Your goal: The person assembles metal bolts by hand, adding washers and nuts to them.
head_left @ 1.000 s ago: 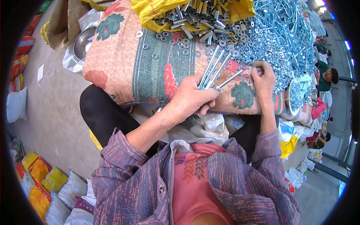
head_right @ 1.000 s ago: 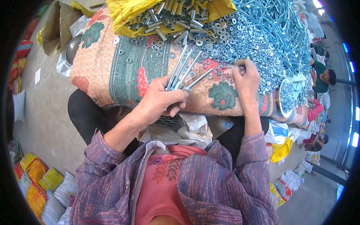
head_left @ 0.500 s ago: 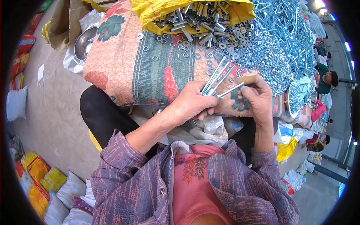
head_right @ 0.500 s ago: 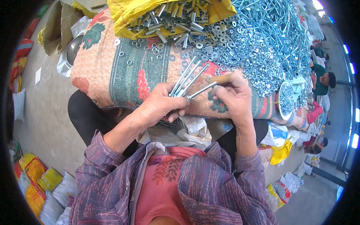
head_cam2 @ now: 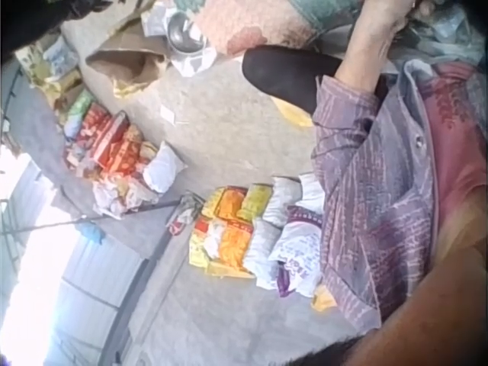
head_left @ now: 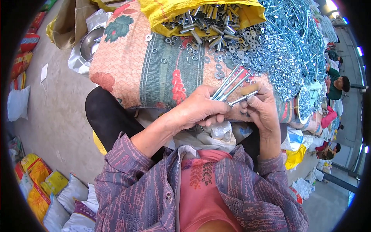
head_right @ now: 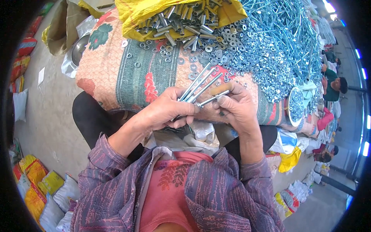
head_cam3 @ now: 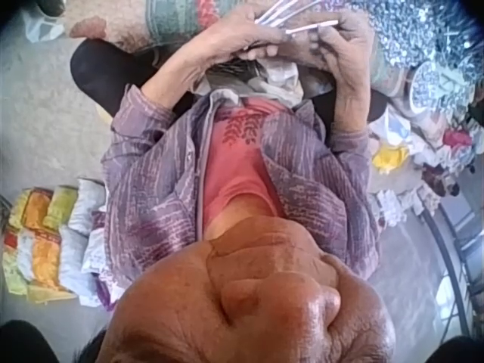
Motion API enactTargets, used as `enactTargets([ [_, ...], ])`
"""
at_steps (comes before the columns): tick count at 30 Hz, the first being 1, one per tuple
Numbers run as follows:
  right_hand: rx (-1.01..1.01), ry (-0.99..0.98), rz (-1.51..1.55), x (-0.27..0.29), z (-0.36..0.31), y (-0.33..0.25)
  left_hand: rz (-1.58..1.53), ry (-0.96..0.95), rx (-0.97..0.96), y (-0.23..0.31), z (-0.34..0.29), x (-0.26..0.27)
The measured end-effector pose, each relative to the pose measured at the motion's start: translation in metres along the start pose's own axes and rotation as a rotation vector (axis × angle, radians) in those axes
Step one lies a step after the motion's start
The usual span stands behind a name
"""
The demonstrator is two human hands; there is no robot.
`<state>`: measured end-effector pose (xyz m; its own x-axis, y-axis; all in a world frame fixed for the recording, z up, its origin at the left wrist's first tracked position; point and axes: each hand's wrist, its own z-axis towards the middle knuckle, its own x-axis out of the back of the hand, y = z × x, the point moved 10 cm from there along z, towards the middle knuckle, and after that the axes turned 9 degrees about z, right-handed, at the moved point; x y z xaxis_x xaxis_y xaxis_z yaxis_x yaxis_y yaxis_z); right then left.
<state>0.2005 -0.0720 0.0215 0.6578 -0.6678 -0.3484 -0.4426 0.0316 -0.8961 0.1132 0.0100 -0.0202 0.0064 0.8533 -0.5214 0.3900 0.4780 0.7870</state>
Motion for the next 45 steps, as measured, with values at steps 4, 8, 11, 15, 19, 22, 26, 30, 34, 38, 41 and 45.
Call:
enactTargets([
  [4, -0.005, 0.030, 0.047, -0.011, -0.005, 0.001, -0.113, -0.031, -0.015, 0.003, -0.001, -0.005],
  [8, 0.233, 0.022, 0.058, -0.004, -0.016, -0.058, -0.178, -0.091, -0.065, 0.014, -0.008, -0.005],
  [11, 0.318, 0.012, 0.066, 0.006, -0.019, -0.077, -0.163, -0.033, -0.104, 0.015, -0.006, 0.002],
  [15, 0.180, 0.082, -0.235, -0.002, -0.016, -0.035, -0.175, 0.014, -0.077, 0.004, 0.002, 0.000],
  [19, 0.189, 0.078, -0.225, -0.007, -0.011, -0.027, -0.130, 0.128, -0.084, 0.002, 0.001, 0.010],
  [22, 0.230, 0.055, -0.224, 0.001, -0.010, -0.035, -0.098, 0.183, -0.130, 0.014, -0.004, 0.017],
  [26, 0.320, 0.150, -0.108, 0.006, -0.014, -0.031, -0.072, 0.209, -0.177, 0.019, -0.005, 0.022],
  [30, 0.186, -0.001, -0.211, 0.003, -0.011, -0.022, -0.023, 0.220, -0.130, 0.018, -0.009, 0.019],
  [34, 0.259, 0.143, -0.187, 0.009, -0.014, -0.025, 0.017, 0.258, -0.116, 0.015, -0.006, 0.021],
  [38, 0.031, -0.078, -0.231, 0.009, -0.009, -0.011, -0.011, 0.252, -0.130, 0.016, -0.008, 0.020],
  [41, 0.239, 0.176, -0.116, 0.012, -0.012, -0.019, -0.024, 0.265, -0.160, 0.020, -0.008, 0.024],
  [45, 0.036, -0.086, -0.163, 0.011, -0.008, -0.009, 0.011, 0.238, -0.099, 0.011, -0.007, 0.018],
])
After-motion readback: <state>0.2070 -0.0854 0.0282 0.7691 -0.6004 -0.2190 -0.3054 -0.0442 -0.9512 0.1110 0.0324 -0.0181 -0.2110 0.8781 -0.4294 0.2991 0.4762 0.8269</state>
